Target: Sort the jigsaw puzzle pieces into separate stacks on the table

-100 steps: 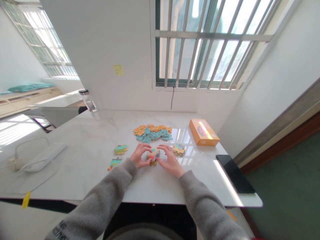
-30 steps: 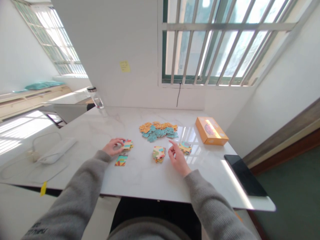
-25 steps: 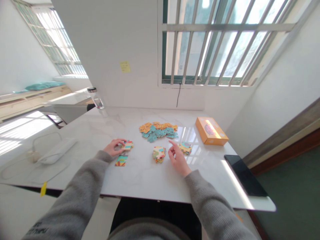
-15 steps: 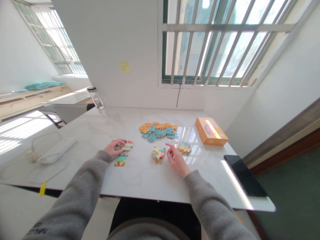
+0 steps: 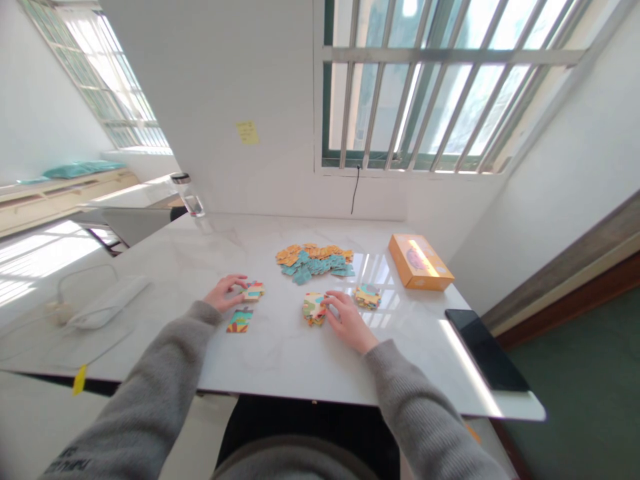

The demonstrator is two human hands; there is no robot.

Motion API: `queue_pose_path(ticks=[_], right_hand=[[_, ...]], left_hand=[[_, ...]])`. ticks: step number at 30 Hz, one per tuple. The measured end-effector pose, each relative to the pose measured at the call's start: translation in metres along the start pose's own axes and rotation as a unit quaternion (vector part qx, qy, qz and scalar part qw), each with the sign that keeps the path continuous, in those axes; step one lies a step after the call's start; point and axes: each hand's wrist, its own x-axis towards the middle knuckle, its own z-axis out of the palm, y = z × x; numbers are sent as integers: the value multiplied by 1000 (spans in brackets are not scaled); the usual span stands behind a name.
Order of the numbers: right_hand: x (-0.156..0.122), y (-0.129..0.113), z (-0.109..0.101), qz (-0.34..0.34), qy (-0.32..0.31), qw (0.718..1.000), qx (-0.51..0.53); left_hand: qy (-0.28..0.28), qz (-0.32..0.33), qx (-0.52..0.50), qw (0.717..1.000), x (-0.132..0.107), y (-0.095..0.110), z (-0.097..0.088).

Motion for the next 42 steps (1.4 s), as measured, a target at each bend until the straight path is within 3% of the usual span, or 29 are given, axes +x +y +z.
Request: queue_pose_path(ticks=[4, 6, 10, 13, 17, 21, 27, 31, 35, 38, 42], right_hand=[[0, -1, 0, 3, -10, 1000, -4], [0, -2, -1, 6, -10, 1000, 0], [0, -4, -1, 10, -13, 1000, -1], [0, -3, -1, 9, -13, 1000, -2], [0, -2, -1, 2, -8, 1000, 1], [0, 0, 0, -9, -4, 1000, 6], [2, -4, -4, 44, 76, 995, 54], [4, -7, -4, 68, 53, 987, 134], [5, -2, -3, 92, 62, 978, 175], [5, 2, -5, 98, 79, 980, 151], [4, 0, -9, 84, 50, 989, 110]], left_hand=[[55, 22, -5, 998, 6, 33, 0], [50, 66, -22, 996, 10, 58, 10], [-20, 195, -27, 980, 16, 111, 49], [-56, 226, 13, 972, 18, 134, 82], [-71, 219, 44, 972, 21, 138, 106], [-61, 188, 24, 980, 22, 134, 108], [33, 197, -52, 978, 16, 153, 105], [80, 211, -54, 973, 10, 166, 112], [70, 241, -39, 967, 6, 167, 119], [56, 254, -32, 965, 4, 163, 118], [42, 286, -30, 957, 5, 159, 115]])
